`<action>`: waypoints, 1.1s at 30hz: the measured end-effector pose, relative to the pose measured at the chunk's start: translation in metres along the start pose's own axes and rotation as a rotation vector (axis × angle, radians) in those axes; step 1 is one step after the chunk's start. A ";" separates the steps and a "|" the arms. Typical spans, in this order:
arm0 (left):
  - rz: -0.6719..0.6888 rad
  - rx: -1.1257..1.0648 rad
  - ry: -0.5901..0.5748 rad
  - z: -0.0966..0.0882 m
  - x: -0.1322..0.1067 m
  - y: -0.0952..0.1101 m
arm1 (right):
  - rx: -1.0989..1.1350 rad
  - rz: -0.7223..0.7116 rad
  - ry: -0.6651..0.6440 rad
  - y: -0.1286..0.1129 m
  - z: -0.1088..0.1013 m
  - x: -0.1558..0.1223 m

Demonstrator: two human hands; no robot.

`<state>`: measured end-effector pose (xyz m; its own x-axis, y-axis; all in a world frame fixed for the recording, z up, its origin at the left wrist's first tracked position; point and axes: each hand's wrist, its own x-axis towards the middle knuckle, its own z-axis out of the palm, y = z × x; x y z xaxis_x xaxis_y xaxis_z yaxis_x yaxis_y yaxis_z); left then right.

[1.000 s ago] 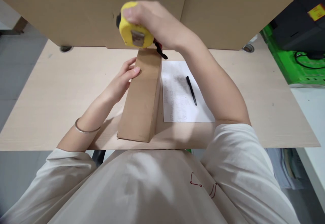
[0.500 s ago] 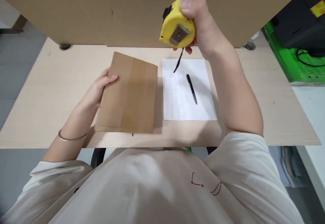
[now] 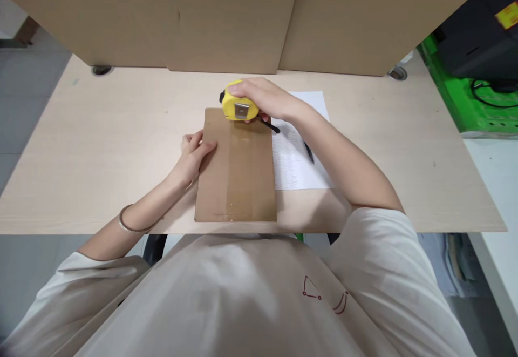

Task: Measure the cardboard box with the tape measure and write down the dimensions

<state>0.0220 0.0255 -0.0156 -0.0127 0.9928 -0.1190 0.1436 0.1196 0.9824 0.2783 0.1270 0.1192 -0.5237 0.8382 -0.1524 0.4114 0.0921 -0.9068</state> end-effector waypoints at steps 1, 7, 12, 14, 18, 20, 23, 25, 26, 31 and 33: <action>-0.018 0.096 0.041 -0.005 0.004 -0.004 | 0.001 0.017 -0.008 0.000 0.006 0.005; 0.161 -0.021 0.010 -0.007 0.052 -0.018 | -0.018 -0.029 -0.038 -0.006 0.034 0.041; 0.271 -0.136 -0.205 -0.003 0.087 -0.033 | -0.112 -0.037 0.002 -0.011 0.037 0.052; 0.275 -0.127 -0.178 -0.005 0.090 -0.040 | -0.175 0.007 -0.014 -0.011 0.025 0.048; 0.237 -0.137 -0.144 -0.006 0.086 -0.046 | -0.236 0.084 0.006 -0.001 -0.006 0.033; 0.204 -0.167 -0.154 -0.004 0.082 -0.045 | -0.218 0.090 0.029 0.003 -0.013 0.030; 0.198 -0.230 -0.148 0.001 0.074 -0.041 | -0.189 0.030 0.017 0.004 0.000 0.037; 0.191 -0.273 -0.147 0.004 0.070 -0.038 | -0.197 -0.051 0.002 -0.001 0.017 0.048; 0.185 -0.292 -0.150 0.005 0.069 -0.036 | -0.214 -0.086 -0.007 -0.004 0.026 0.054; 0.152 -0.336 -0.202 0.003 0.067 -0.029 | -0.363 -0.067 -0.085 -0.018 0.041 0.064; 0.156 -0.340 -0.205 0.001 0.067 -0.027 | -0.362 -0.048 -0.095 -0.016 0.032 0.060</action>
<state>0.0186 0.0887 -0.0504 0.1849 0.9818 0.0425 -0.2065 -0.0035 0.9784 0.2167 0.1589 0.1117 -0.6091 0.7759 -0.1642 0.6125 0.3287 -0.7189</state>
